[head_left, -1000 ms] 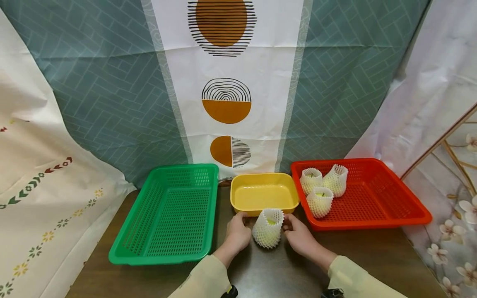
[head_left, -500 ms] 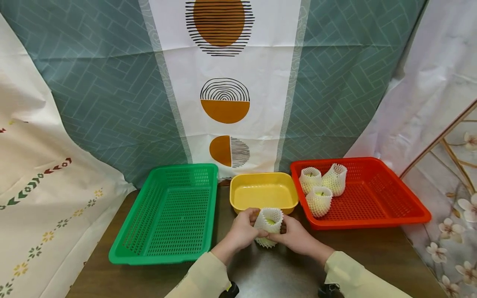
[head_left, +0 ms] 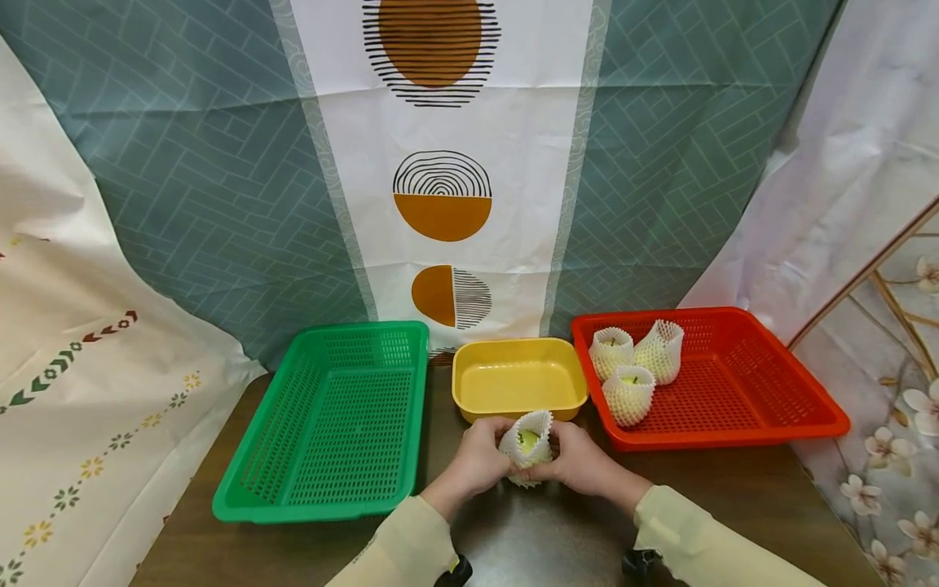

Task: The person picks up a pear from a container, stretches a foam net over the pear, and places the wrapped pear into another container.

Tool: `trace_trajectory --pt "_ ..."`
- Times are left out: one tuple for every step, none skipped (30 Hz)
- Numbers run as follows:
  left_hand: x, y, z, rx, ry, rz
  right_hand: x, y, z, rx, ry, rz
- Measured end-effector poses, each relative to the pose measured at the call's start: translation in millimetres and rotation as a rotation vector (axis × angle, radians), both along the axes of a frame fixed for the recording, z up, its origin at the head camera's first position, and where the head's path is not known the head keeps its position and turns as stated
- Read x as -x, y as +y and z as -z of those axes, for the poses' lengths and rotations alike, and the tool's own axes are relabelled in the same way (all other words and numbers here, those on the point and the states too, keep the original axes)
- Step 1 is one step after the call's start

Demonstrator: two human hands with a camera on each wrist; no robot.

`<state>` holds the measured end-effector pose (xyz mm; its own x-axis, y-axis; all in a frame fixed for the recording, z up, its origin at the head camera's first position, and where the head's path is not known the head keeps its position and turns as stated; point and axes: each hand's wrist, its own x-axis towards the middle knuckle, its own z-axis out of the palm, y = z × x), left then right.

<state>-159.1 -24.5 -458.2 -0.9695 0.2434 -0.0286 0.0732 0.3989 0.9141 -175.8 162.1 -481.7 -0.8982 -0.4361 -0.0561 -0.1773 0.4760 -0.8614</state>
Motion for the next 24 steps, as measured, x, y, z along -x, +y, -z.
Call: trace_trajectory --pt "0.2 0 0.3 0.012 0.006 -0.004 0.6 0 -0.2 -0.009 0.003 -0.004" --pt "0.3 1 0.6 0.022 0.009 -0.008 1.2 0 -0.4 -0.019 0.003 -0.008" --pt "0.4 1 0.8 0.031 0.010 -0.012 1.6 0 -0.3 -0.029 0.005 -0.012" --pt "0.3 2 1.0 0.037 0.002 -0.017 1.9 0 -0.2 -0.039 0.005 -0.015" --pt "0.2 2 1.2 0.043 -0.002 -0.020 2.2 0 0.1 -0.049 0.006 -0.016" --pt "0.0 2 1.4 0.048 -0.003 -0.021 2.4 0 0.6 -0.061 0.011 -0.017" --pt "-0.2 3 1.6 0.051 -0.009 -0.022 2.6 0 1.3 -0.069 0.013 -0.016" --pt "-0.3 3 2.1 0.053 -0.014 -0.022 2.8 -1 2.0 -0.081 0.014 -0.013" --pt "-0.4 3 2.6 0.056 -0.022 -0.021 2.8 -1 2.7 -0.088 0.017 -0.009" --pt "-0.8 3 2.8 0.058 -0.028 -0.019 2.5 -1 3.3 -0.096 0.020 -0.004" --pt "-1.1 3 3.1 0.060 -0.034 -0.016 2.1 -1 4.2 -0.104 0.023 0.001" --pt "-1.2 3 3.9 0.067 -0.037 -0.014 1.7 -2 5.4 -0.113 0.027 0.005" --pt "-1.4 4 4.4 0.076 -0.045 -0.015 1.2 -2 6.5 -0.125 0.031 0.007" --pt "-1.3 3 5.1 0.088 -0.046 -0.014 0.6 -3 7.5 -0.139 0.037 0.008" --pt "-1.3 3 5.8 0.098 -0.053 -0.012 0.2 -4 8.7 -0.147 0.042 0.007" --pt "-1.1 3 6.3 0.106 -0.055 -0.010 -0.3 -5 9.9 -0.152 0.051 0.007" --pt "-0.8 3 7.0 0.116 -0.057 -0.008 -0.8 -6 10.7 -0.157 0.059 0.006" --pt "-0.6 2 7.1 0.125 -0.060 -0.006 -1.3 -7 11.3 -0.158 0.067 0.005" --pt "-0.3 2 6.6 0.130 -0.063 -0.002 -1.9 -8 11.3 -0.158 0.072 0.005" --pt "-0.3 1 5.7 0.129 -0.066 0.005 -2.7 -8 10.9 -0.149 0.076 0.008" --pt "-0.4 0 4.3 0.122 -0.068 0.014 -3.8 -8 9.8 -0.139 0.081 0.016" --pt "-0.8 -1 2.2 0.112 -0.068 0.024 -5.1 -8 8.0 -0.128 0.086 0.028" --pt "-1.4 -3 -0.6 0.100 -0.066 0.036 -6.5 -8 5.3 -0.115 0.090 0.043" --pt "-1.9 -5 -4.5 0.083 -0.061 0.048 -7.7 -8 1.6 -0.095 0.093 0.056"
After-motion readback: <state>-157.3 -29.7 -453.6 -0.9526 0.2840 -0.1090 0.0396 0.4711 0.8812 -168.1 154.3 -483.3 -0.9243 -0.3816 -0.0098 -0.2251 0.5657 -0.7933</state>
